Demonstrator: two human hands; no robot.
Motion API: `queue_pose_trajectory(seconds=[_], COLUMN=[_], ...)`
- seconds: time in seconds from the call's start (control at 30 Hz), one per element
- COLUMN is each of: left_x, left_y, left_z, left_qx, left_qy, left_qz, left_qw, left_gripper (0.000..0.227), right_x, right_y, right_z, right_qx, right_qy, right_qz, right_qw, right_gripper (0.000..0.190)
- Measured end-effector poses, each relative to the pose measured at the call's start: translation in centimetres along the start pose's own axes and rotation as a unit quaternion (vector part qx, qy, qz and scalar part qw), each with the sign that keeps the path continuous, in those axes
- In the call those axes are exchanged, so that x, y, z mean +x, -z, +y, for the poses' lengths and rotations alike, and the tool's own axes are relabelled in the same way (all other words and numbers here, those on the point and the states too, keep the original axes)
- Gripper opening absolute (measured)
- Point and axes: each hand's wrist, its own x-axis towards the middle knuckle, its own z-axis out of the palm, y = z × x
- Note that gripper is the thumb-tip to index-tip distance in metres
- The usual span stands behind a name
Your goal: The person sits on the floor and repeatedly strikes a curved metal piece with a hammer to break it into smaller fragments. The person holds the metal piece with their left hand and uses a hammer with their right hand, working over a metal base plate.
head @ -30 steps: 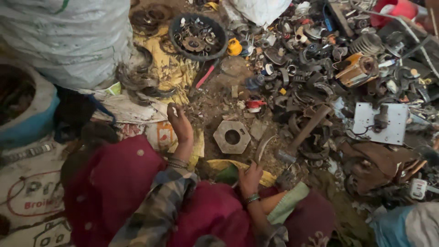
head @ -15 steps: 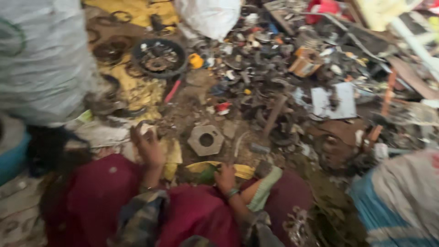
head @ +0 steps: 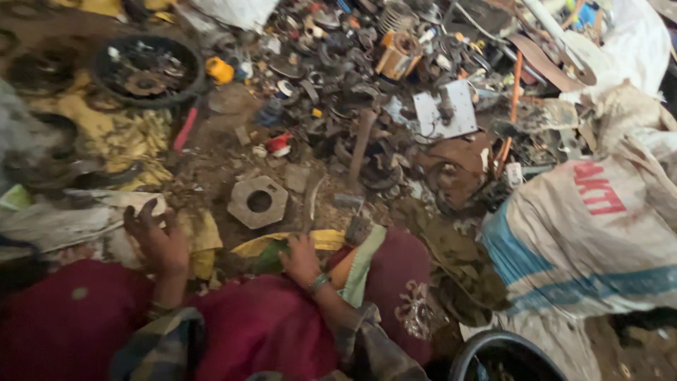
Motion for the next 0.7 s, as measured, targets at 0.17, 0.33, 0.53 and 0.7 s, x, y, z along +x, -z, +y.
queue_pose_trajectory(seconds=[0.17,0.33,0.53,0.7], left_x=[-0.4,-1.0,-1.0,-1.2], left_y=[-0.9,-3.4,-8.0,-9.1], left_z=[-1.6,-2.7,-0.2,-0.8], left_qx=[-0.003,0.16,0.078,0.125], left_qy=[0.078,-0.061,0.219,0.036], left_qz=[-0.076,-0.08,-0.237,-0.215], left_qw=[0.994,0.982,0.943,0.968], left_gripper=[0.038,0.048,0.062,0.057], right_x=[1.6,6.1,14.1,16.7], right_y=[2.4,5.5,8.3,8.1], right_z=[0.9,4.3,9.0,10.8], right_qx=[-0.023,-0.073,-0.204,-0.2], right_qy=[-0.027,0.081,0.105,0.041], right_qz=[-0.084,-0.103,-0.074,0.044], right_qw=[0.996,0.989,0.97,0.978], right_gripper=[0.038,0.045,0.043,0.054])
